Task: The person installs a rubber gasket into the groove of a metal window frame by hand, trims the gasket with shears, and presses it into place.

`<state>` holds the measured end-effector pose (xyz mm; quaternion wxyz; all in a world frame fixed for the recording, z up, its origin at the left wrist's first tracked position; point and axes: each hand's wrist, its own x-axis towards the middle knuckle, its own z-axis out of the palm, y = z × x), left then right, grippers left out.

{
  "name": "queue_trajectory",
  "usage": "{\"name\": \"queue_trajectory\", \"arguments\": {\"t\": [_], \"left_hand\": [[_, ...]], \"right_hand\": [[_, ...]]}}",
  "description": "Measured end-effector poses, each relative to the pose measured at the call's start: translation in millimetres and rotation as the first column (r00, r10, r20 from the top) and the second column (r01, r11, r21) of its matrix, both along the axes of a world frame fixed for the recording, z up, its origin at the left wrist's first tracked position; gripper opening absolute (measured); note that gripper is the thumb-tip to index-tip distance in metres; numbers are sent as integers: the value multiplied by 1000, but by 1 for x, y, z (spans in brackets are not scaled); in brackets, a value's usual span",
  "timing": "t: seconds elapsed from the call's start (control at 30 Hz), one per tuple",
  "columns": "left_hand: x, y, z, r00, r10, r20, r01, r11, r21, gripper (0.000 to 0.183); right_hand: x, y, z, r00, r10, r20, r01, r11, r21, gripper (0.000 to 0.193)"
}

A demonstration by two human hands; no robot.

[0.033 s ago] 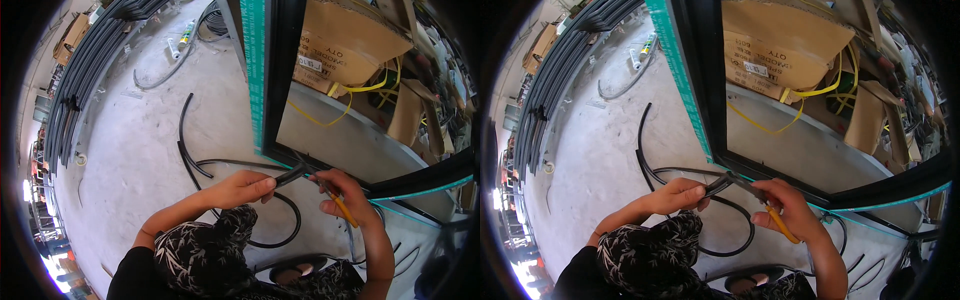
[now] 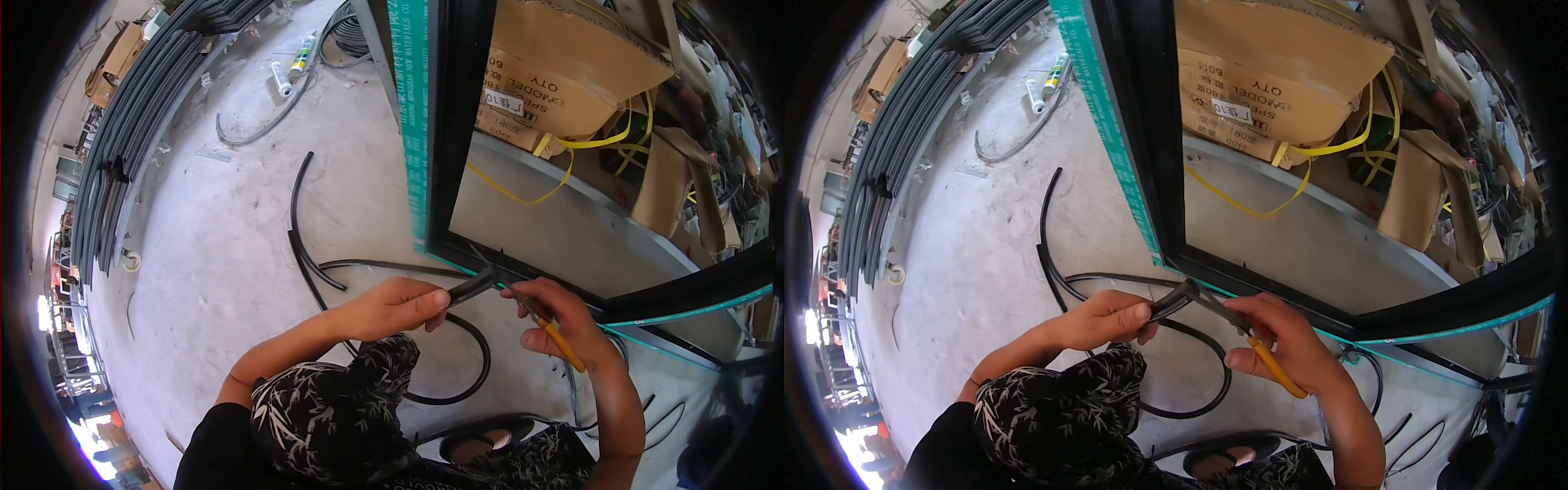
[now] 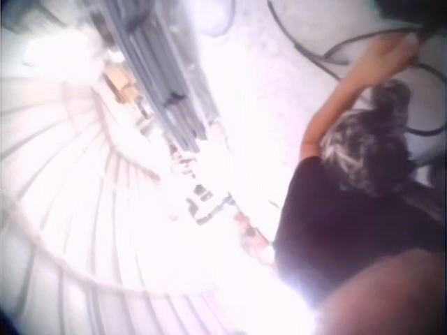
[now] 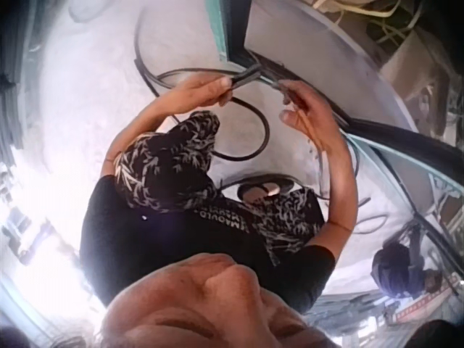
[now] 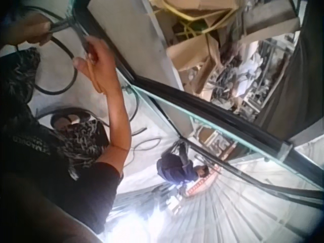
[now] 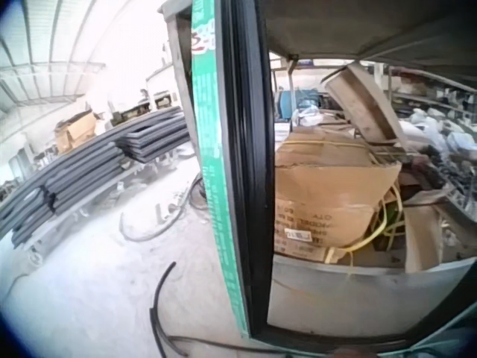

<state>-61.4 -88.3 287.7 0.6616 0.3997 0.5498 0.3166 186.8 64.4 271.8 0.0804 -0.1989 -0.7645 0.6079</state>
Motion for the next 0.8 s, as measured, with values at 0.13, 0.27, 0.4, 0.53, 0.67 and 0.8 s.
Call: {"name": "queue_trajectory", "arguments": {"t": [0.13, 0.27, 0.4, 0.53, 0.67, 0.8], "left_hand": [[2, 5, 1, 999, -30, -29, 30, 1000, 5, 49], [3, 7, -1, 996, -60, -66, 62, 998, 30, 49], [3, 7, 0, 992, -84, -96, 88, 996, 35, 49], [3, 6, 1, 990, -93, -107, 100, 993, 62, 49], [3, 4, 0, 990, -97, -100, 105, 992, 77, 48], [4, 1, -5, 998, 27, -49, -22, 995, 101, 45]], "right_hand": [[5, -1, -3, 999, 25, 47, -18, 989, -144, 62], [4, 0, 0, 997, 39, 62, -29, 987, -155, 60], [3, -1, 10, 994, 21, 111, -3, 986, -165, 57], [3, 0, 17, 989, 41, 144, -20, 989, -146, 50], [7, -2, 16, 972, 48, 229, -27, 995, -94, 43], [7, -6, 12, 981, -122, 150, 131, 990, -56, 50]]}}
